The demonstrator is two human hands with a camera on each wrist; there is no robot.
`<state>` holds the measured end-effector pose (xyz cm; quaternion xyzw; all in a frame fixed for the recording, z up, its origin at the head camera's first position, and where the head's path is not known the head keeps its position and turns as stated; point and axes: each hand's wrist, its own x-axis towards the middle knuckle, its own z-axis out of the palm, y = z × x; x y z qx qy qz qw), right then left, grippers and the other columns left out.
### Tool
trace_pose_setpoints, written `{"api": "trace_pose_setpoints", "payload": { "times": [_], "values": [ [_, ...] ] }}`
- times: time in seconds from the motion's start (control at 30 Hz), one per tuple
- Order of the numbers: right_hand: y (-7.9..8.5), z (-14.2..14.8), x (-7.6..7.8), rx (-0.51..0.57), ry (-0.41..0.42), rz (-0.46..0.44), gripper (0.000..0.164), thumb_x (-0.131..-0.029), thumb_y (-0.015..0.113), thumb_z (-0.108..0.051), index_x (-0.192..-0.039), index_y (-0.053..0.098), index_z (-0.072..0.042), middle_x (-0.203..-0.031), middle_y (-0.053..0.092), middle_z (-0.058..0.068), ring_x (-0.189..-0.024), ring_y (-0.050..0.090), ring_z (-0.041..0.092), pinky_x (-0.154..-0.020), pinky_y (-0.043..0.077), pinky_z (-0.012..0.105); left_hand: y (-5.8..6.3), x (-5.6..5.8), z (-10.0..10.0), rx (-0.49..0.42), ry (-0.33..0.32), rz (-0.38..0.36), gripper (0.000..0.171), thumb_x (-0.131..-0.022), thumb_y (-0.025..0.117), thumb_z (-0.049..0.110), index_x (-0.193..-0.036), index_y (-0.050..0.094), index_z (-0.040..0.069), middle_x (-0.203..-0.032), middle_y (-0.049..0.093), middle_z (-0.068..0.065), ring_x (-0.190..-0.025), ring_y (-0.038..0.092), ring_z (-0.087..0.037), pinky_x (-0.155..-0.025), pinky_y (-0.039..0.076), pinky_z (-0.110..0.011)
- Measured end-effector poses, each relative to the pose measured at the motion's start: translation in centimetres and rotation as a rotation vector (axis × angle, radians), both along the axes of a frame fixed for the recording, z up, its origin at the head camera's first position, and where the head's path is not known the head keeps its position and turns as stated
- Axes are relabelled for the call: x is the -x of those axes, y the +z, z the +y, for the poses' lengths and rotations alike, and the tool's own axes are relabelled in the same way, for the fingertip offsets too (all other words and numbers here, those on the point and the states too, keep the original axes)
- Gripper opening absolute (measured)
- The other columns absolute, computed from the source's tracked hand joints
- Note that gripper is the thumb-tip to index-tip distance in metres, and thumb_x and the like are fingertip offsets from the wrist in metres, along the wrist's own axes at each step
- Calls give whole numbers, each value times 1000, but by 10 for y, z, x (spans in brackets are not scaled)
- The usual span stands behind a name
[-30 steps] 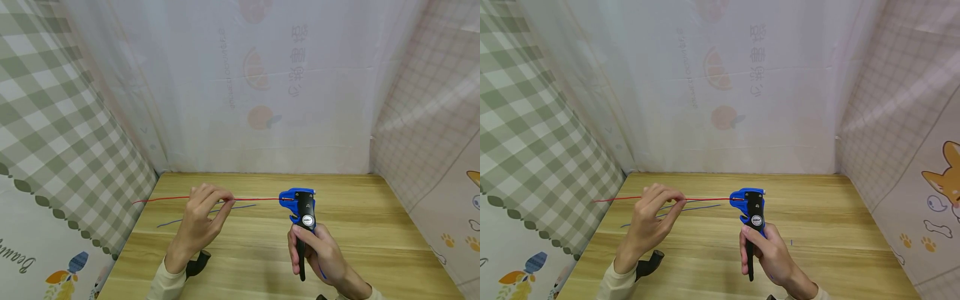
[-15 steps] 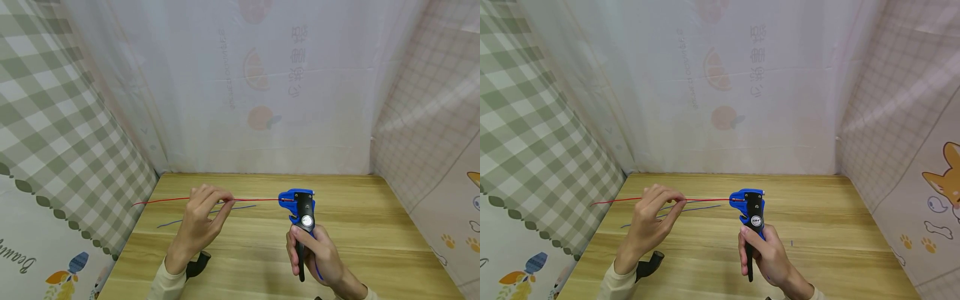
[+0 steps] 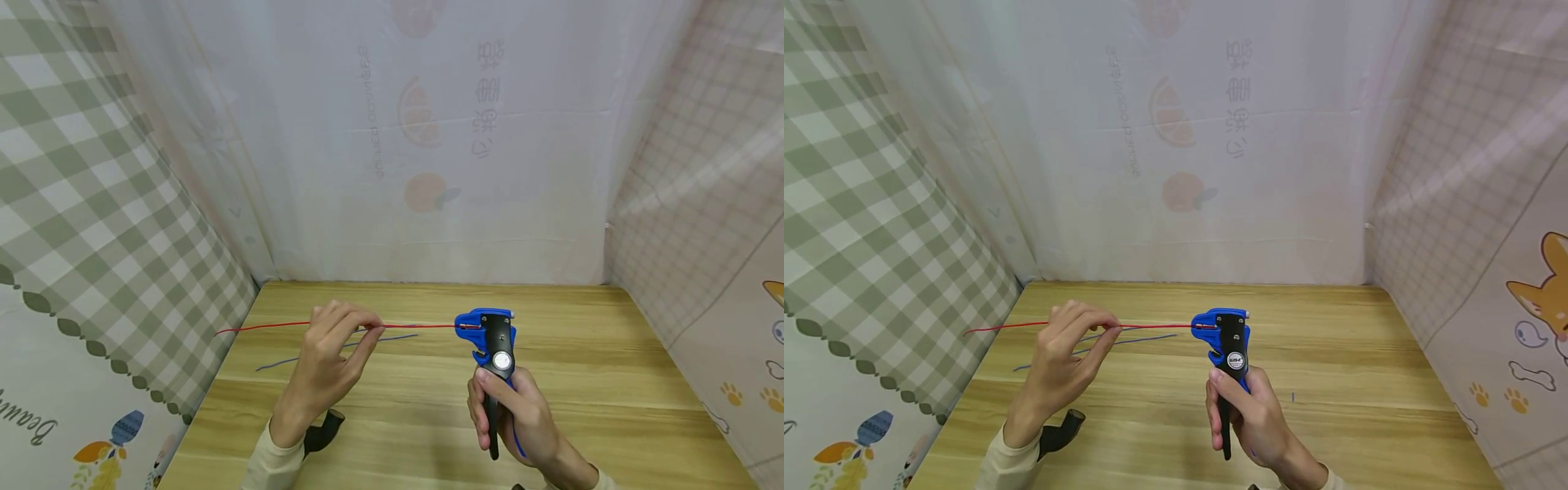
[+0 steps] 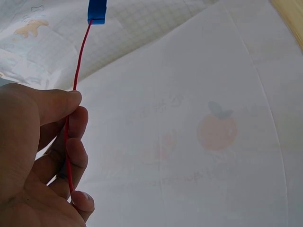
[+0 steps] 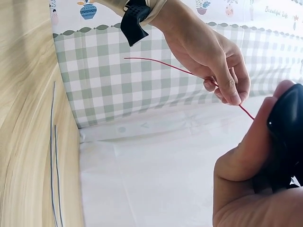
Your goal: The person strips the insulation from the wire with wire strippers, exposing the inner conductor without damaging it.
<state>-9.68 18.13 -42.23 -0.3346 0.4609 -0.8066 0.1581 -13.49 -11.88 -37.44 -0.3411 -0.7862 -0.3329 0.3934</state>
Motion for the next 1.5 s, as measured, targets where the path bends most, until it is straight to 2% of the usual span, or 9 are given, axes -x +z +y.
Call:
{"api": "trace_pose_setpoints", "payload": {
  "times": [0.17,0.33,0.47,0.6,0.7,0.83,1.17,1.4,1.5],
  "values": [
    [-1,-1,-1,14,-5,7,32,-116,18,7,-93,40,13,-64,39,29,-43,34,49,-35,39,50,0,0,0,0,-2,-6,12,-110,77,21,-102,79,11,-96,78,1,-91,66,-18,-84,34,-31],
    [-1,-1,-1,7,-17,9,33,-116,18,7,-92,40,13,-64,39,28,-42,34,48,-34,39,49,0,0,0,2,-4,-7,21,-114,71,28,-102,79,12,-96,78,1,-92,66,-18,-84,34,-31],
    [-1,-1,-1,-4,-29,12,33,-116,19,7,-92,41,13,-63,39,28,-42,34,48,-34,40,47,-1,0,0,4,-4,-9,19,-113,73,26,-102,79,12,-96,78,1,-92,66,-18,-84,34,-31],
    [0,-2,-1,-8,-35,19,33,-116,19,7,-93,41,12,-63,39,28,-42,34,48,-34,40,47,0,0,0,4,-3,-13,5,-102,84,11,-102,79,11,-96,77,1,-92,67,-18,-85,34,-31],
    [-1,-2,-1,0,-31,21,33,-116,18,7,-92,41,12,-63,38,27,-41,34,47,-33,38,48,0,0,0,4,-3,-11,19,-91,89,0,-102,78,11,-96,77,2,-92,67,-18,-85,34,-31],
    [-1,-2,-1,13,-25,23,33,-116,18,8,-92,41,12,-62,38,27,-41,34,47,-33,37,49,1,0,0,7,-5,-8,26,-85,91,-4,-102,78,11,-96,77,1,-92,67,-18,-85,34,-31],
    [-3,-3,-1,22,-41,30,34,-115,18,8,-91,42,12,-61,38,27,-39,33,46,-32,38,46,-1,0,0,1,-8,-13,13,-96,87,4,-102,78,11,-96,77,1,-92,66,-18,-85,34,-31],
    [-3,-3,-1,10,-64,2,35,-117,18,5,-89,38,9,-58,35,22,-37,29,44,-32,27,46,-2,0,0,4,-9,-20,4,-103,83,12,-102,79,11,-97,77,2,-91,66,-18,-84,34,-30],
    [-1,-2,-2,-32,-88,-1,35,-118,20,4,-89,39,8,-58,36,23,-37,30,45,-31,33,43,-3,1,0,-4,-16,-19,4,-103,83,12,-102,79,11,-96,77,2,-91,66,-18,-84,34,-30]
  ]
}}
